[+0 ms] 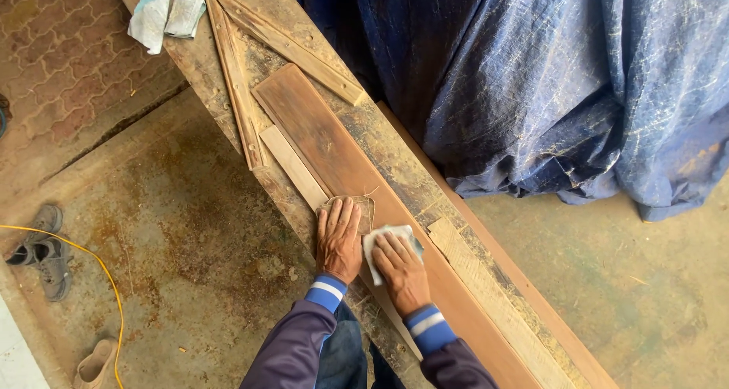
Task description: Sanding wooden planks and frames using hand-held sandpaper.
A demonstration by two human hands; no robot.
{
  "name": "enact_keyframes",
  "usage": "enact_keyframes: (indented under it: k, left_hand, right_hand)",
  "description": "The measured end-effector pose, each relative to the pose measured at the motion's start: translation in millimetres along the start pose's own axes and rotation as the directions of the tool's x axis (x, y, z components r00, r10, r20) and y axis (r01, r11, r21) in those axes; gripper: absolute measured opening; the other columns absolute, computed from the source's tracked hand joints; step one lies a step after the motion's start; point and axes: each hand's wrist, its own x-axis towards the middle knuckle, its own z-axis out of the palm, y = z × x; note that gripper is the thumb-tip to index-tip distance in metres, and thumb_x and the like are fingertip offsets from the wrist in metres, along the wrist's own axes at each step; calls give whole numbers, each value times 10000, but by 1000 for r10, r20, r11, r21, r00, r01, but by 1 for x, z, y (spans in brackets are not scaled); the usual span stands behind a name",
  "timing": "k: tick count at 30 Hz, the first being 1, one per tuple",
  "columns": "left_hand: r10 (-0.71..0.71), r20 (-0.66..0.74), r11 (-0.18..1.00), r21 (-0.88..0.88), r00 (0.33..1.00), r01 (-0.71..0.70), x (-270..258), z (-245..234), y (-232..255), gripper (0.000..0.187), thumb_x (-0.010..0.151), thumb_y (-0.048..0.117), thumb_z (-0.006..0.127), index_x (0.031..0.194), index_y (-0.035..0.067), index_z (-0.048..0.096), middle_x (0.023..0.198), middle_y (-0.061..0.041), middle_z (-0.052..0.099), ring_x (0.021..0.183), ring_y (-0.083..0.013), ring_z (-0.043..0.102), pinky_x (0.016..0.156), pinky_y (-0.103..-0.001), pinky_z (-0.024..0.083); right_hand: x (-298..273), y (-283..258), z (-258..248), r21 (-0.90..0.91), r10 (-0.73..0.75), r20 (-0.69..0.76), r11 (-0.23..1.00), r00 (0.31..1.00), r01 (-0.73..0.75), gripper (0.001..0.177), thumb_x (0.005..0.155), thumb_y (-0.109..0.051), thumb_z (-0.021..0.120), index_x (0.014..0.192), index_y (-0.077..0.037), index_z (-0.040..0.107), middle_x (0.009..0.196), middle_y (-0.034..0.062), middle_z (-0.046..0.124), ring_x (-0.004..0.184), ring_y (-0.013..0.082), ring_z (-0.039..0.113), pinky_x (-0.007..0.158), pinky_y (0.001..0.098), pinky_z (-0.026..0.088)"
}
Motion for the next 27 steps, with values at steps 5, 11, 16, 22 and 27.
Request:
enact_keyframes:
  k: [5, 11, 16, 22, 27]
  left_hand:
    - [7, 60, 999, -33, 998, -5, 2, -3, -2, 636, 918, 112, 588, 1527, 37, 421, 1627, -139, 388, 1531, -318, 300, 1263, -524, 175]
    - [11, 73, 998, -58, 997, -7, 4, -5, -3, 661, 917, 113, 589, 1545, 36, 397, 1637, -147, 366, 1537, -325, 282, 1265, -533, 160]
    - [7, 80, 996, -84, 997, 0, 1, -9, -2, 641, 925, 116, 579, 1539, 42, 408, 1636, -140, 375, 1543, -322, 286, 1265, -524, 160]
    - [8, 73, 999, -36, 997, -6, 2, -4, -4, 618, 939, 152, 585, 1528, 43, 435, 1625, -123, 394, 1534, -311, 297, 1263, -515, 168]
    - [33, 70, 999, -12, 997, -32, 3, 3, -9, 608, 938, 172, 601, 1519, 59, 462, 1620, -118, 420, 1529, -312, 329, 1264, -503, 191]
  right_hand:
    - [-110, 13, -10, -85, 72, 4, 994, 997, -71, 396, 852, -77, 589, 1242, -47, 651, 1439, 136, 596, 1395, 307, 500, 1184, 472, 365]
    - [-47, 13, 11, -81, 116, -68, 989, 991, -121, 439, 793, -39, 649, 1232, -48, 651, 1415, 130, 617, 1383, 316, 529, 1135, 451, 438]
    - [14, 6, 14, -15, 119, -103, 993, 988, -121, 450, 806, -80, 692, 1249, -25, 631, 1413, 146, 606, 1366, 339, 518, 1105, 464, 457]
    - [-140, 20, -36, -92, 238, -177, 962, 955, -257, 490, 750, -55, 721, 1235, -50, 653, 1382, 128, 629, 1361, 324, 539, 1163, 481, 405]
    - [-264, 39, -34, -79, 416, -305, 885, 856, -459, 465, 723, -29, 707, 1187, -23, 670, 1327, 182, 657, 1324, 359, 589, 1121, 457, 468]
